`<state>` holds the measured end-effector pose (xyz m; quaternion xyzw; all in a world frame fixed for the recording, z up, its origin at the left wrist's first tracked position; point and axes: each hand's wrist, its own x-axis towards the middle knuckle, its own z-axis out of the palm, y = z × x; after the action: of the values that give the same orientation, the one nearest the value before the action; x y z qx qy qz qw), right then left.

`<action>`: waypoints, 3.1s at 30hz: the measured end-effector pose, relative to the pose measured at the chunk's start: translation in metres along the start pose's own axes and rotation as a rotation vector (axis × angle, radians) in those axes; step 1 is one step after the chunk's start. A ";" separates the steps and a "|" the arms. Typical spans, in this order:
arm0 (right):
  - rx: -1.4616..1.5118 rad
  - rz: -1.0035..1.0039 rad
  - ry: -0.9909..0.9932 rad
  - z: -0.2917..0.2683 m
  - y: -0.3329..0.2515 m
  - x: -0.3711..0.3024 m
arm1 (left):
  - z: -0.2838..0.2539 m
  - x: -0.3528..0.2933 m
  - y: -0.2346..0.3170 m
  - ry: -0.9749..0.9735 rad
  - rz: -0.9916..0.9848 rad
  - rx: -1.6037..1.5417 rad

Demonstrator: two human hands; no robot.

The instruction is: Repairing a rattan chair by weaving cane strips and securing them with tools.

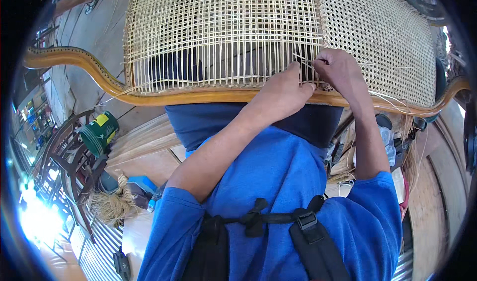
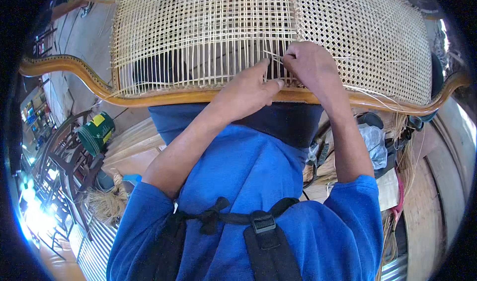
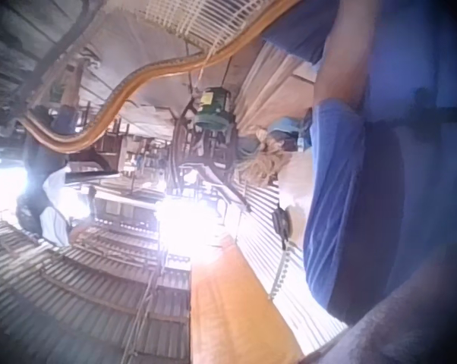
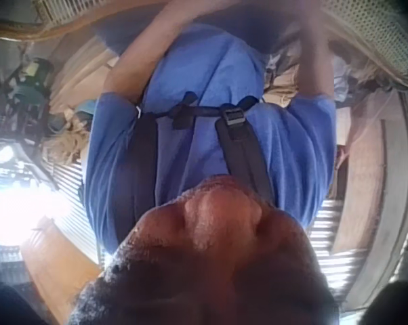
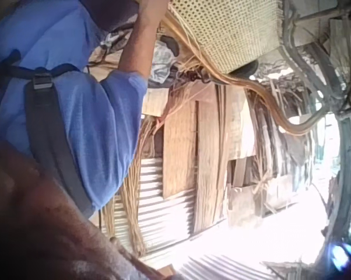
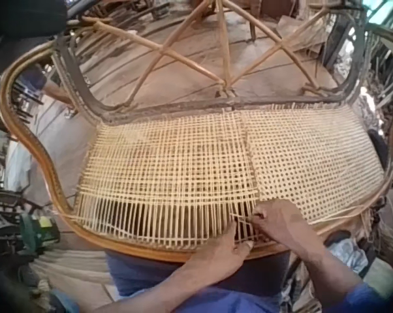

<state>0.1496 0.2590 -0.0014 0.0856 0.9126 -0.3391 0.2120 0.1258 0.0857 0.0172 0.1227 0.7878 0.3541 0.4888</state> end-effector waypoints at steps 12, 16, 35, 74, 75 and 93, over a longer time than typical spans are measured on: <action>-0.162 0.015 -0.099 -0.002 -0.002 0.008 | -0.031 0.024 -0.017 0.227 0.297 0.308; -0.072 -0.052 -0.016 0.001 0.002 0.006 | -0.028 0.017 0.003 0.173 0.091 0.546; 0.012 -0.113 -0.053 0.002 0.010 0.010 | -0.014 0.018 -0.005 0.512 0.201 0.441; -0.236 -0.042 -0.026 0.019 -0.012 0.029 | -0.022 0.034 -0.008 0.191 -0.016 0.521; -0.180 -0.004 -0.043 0.017 -0.012 0.028 | -0.022 0.031 -0.010 0.478 0.061 0.542; -0.040 -0.175 0.051 0.020 0.010 0.023 | -0.013 0.030 -0.008 0.330 -0.252 0.270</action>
<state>0.1387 0.2538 -0.0306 0.0097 0.9283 -0.3355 0.1599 0.1015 0.0905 -0.0054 0.0281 0.9062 0.1972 0.3730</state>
